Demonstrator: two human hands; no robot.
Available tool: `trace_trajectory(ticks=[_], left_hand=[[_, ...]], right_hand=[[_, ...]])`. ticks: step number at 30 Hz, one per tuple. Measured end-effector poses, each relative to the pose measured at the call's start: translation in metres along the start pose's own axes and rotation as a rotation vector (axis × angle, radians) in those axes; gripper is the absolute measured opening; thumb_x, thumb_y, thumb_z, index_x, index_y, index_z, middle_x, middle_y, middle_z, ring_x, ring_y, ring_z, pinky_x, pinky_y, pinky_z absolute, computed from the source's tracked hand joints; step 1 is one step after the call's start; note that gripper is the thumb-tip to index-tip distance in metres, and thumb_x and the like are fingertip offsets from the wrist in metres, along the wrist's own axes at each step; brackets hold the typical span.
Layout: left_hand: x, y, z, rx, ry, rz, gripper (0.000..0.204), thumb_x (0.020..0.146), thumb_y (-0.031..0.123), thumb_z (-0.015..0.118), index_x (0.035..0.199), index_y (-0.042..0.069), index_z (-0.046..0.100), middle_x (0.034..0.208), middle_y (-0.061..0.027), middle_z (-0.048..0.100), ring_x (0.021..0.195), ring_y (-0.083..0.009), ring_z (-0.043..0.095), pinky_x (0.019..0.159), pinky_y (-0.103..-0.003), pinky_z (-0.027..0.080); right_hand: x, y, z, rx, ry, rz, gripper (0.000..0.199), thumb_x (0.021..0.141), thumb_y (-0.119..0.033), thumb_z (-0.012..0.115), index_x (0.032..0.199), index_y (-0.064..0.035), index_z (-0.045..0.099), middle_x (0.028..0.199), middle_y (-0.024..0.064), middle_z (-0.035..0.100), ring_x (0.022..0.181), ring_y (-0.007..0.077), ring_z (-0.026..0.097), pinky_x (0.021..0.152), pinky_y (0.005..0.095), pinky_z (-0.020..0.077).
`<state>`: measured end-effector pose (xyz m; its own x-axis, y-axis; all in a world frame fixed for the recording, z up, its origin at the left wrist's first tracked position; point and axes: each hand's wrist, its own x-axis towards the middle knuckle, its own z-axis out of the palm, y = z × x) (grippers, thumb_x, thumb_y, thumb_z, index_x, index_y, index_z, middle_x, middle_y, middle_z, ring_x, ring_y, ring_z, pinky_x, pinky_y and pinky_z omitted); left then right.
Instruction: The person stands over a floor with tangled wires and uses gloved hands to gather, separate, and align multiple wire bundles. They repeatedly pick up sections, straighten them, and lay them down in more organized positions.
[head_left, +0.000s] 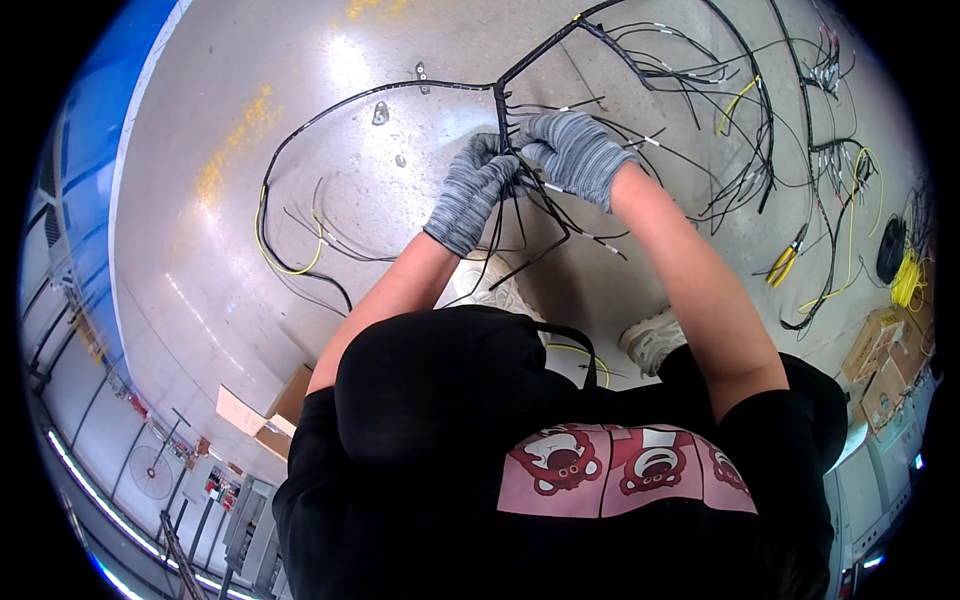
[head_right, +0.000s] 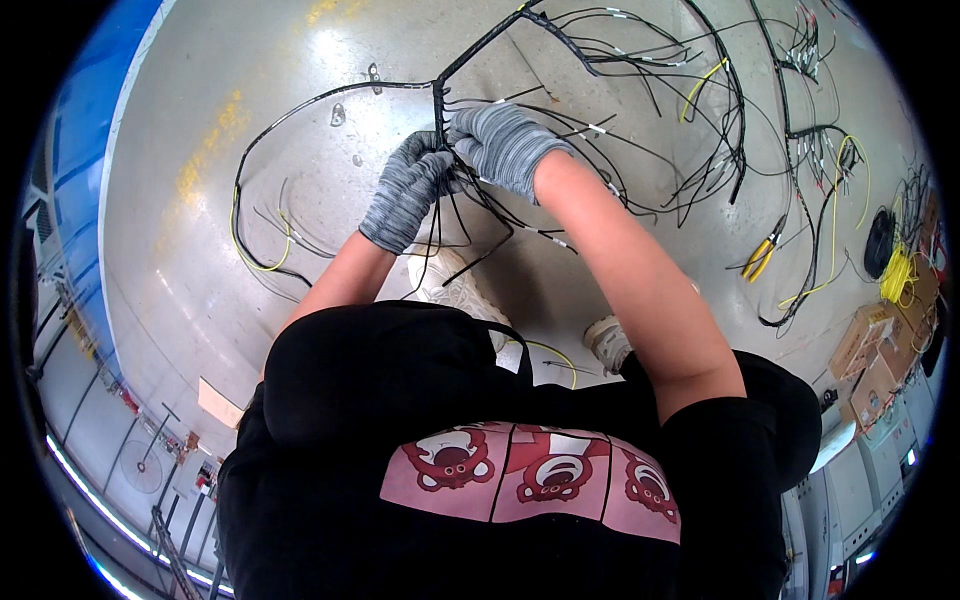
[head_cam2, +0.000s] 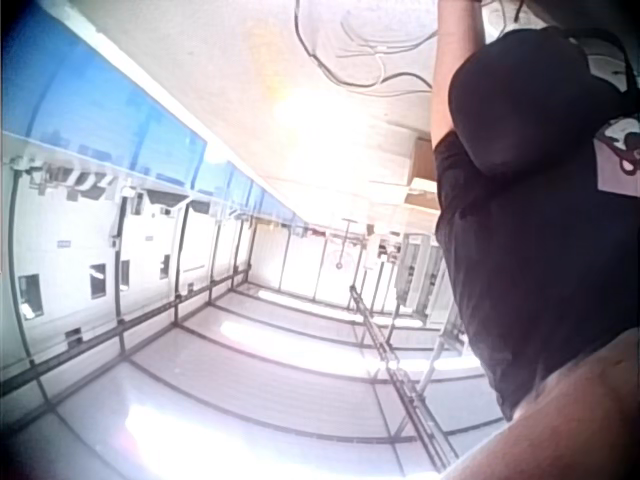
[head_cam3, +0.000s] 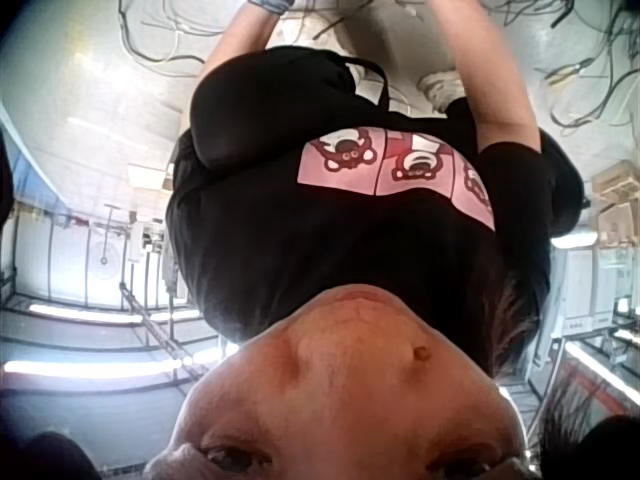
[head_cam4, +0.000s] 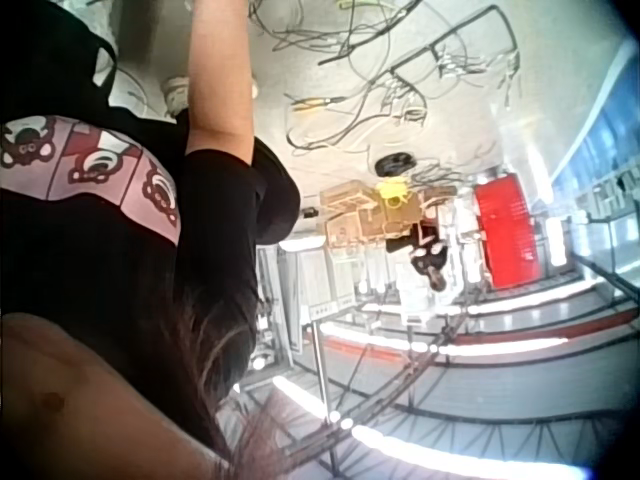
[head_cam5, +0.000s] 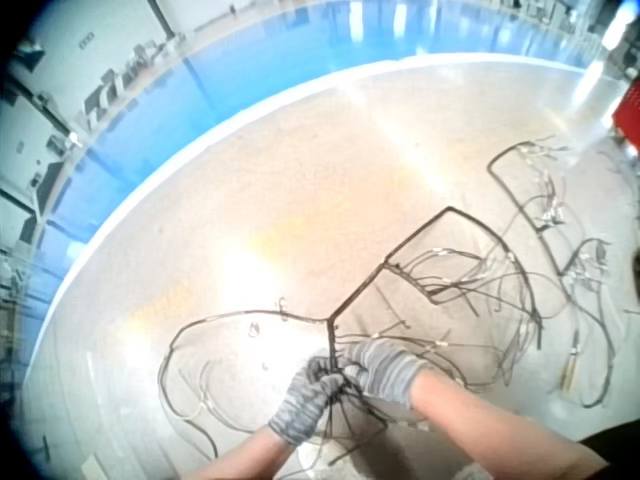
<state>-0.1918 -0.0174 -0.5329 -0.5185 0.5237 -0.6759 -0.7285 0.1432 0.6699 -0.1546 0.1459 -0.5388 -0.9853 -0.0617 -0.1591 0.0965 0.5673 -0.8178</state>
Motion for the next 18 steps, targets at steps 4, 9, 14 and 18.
trace_trajectory(ticks=[4,9,14,18], left_hand=[[0.004,-0.008,-0.003,-0.067,0.016,-0.078,0.007,0.088,0.006,0.049,0.094,0.003,0.051,0.078,-0.0032,0.057,0.063,-0.0077,0.053,0.057,-0.021,0.047],[0.007,-0.015,-0.009,0.108,-0.011,0.071,0.012,0.088,0.012,0.051,0.096,0.002,0.053,0.081,-0.0029,0.057,0.070,-0.0087,0.053,0.066,-0.022,0.047],[0.006,-0.015,-0.007,0.054,-0.047,0.067,0.005,0.088,0.008,0.051,0.092,0.005,0.051,0.083,-0.0007,0.054,0.073,-0.0062,0.050,0.067,-0.020,0.044],[-0.004,-0.008,-0.003,-0.017,-0.097,0.007,0.012,0.090,0.008,0.048,0.100,0.004,0.050,0.087,-0.0018,0.054,0.077,-0.0077,0.053,0.071,-0.021,0.045]], right_hand=[[-0.004,-0.011,-0.005,-0.111,0.019,0.025,0.016,0.078,-0.014,0.056,0.090,-0.0038,0.060,0.084,0.0165,0.062,0.079,0.0330,0.059,0.071,0.0378,0.0476],[-0.015,-0.010,0.007,-0.188,0.201,0.006,0.023,0.081,-0.018,0.053,0.099,-0.0041,0.058,0.093,0.0159,0.061,0.086,0.0324,0.058,0.077,0.0389,0.0462],[-0.016,-0.013,-0.002,-0.112,0.079,0.093,0.022,0.079,-0.016,0.058,0.097,-0.0034,0.060,0.093,0.0153,0.062,0.086,0.0310,0.058,0.079,0.0371,0.0469],[-0.017,-0.014,-0.003,-0.216,0.021,0.082,0.016,0.080,-0.014,0.055,0.092,-0.0035,0.060,0.087,0.0159,0.060,0.083,0.0314,0.058,0.077,0.0381,0.0468]])
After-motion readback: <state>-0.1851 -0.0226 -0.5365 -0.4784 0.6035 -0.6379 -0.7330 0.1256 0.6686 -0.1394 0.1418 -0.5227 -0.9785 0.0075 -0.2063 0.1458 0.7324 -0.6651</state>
